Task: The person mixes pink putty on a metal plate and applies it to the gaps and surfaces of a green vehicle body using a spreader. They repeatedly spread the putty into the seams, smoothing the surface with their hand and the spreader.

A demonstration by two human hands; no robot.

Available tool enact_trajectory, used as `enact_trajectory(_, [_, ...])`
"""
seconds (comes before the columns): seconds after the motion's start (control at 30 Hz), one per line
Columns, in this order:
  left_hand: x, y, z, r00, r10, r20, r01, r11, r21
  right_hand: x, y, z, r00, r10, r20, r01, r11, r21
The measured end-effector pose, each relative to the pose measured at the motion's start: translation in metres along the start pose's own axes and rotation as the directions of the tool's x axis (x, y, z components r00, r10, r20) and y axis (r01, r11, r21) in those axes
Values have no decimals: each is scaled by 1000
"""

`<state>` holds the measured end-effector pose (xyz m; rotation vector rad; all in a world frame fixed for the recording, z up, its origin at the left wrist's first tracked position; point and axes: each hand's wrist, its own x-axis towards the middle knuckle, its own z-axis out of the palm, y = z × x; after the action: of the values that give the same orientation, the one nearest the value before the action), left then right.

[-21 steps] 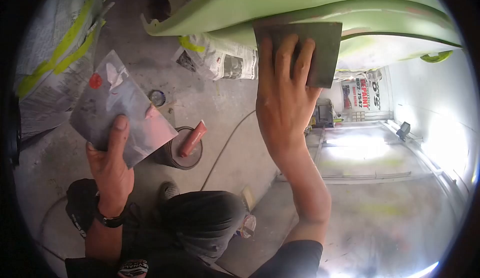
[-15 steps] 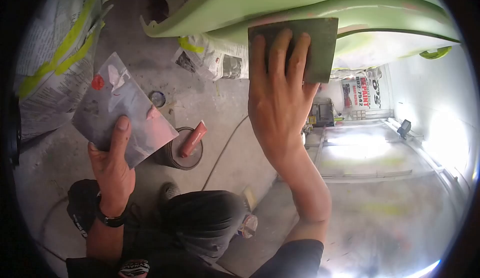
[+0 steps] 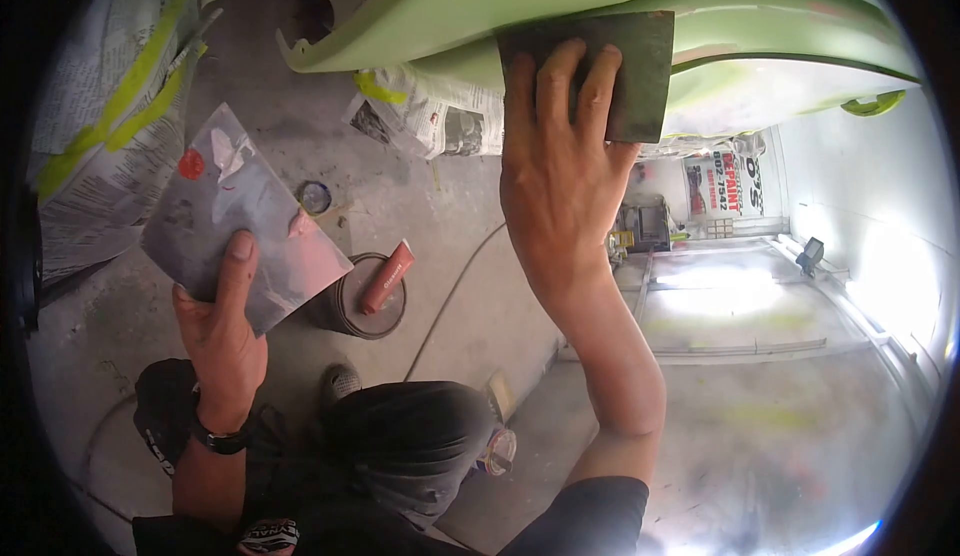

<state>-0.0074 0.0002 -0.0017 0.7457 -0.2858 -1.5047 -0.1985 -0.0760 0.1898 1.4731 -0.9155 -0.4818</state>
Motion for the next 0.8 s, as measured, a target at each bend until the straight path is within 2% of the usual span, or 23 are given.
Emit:
enact_trajectory(0.37, [-2,5,0,999,21,31,-20,1000,-12,-2,-6,-8,999,31,-24,-29,995,94])
enact_trajectory(0.8, [-3,8,-1,999,27,17,-28,1000,14,2,-5,1,1000,18,-7,-18,1000,9])
